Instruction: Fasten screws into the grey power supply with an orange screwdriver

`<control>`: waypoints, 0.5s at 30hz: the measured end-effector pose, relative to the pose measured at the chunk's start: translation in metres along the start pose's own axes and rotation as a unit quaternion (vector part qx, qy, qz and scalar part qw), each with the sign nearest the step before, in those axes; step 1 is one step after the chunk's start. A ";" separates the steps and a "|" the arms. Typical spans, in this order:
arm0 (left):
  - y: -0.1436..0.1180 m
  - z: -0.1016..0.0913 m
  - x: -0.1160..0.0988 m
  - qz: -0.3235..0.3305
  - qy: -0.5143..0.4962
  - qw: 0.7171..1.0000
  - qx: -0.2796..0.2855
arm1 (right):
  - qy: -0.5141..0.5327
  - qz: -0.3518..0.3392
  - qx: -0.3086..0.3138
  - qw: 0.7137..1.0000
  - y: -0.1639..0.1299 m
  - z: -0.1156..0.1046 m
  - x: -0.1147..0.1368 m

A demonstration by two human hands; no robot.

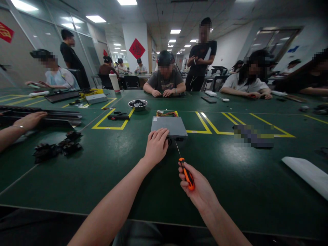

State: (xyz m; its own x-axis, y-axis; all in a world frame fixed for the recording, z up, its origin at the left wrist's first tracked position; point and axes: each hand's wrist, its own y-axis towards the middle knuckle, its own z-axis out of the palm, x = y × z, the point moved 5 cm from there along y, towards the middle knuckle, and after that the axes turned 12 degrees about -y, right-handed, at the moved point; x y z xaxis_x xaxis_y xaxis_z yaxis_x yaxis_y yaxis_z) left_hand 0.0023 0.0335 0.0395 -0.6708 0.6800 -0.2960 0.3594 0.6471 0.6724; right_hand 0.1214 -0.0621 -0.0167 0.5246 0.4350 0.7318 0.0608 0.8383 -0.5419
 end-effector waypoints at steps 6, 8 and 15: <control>0.000 0.000 0.000 0.002 -0.004 1.000 0.003 | 0.005 0.008 0.017 1.000 -0.004 -0.004 -0.004; 0.000 0.000 0.000 0.003 -0.006 1.000 0.004 | 0.004 0.008 0.017 1.000 -0.004 -0.004 -0.003; 0.000 0.000 0.000 0.000 -0.008 1.000 0.003 | 0.006 0.002 0.016 1.000 -0.002 -0.001 0.000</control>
State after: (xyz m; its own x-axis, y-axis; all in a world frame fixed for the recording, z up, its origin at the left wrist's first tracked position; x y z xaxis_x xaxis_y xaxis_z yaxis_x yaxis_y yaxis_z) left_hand 0.0021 0.0333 0.0397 -0.6604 0.6850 -0.3075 0.3630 0.6498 0.6678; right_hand 0.1226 -0.0641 -0.0161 0.5342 0.4348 0.7250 0.0313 0.8468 -0.5310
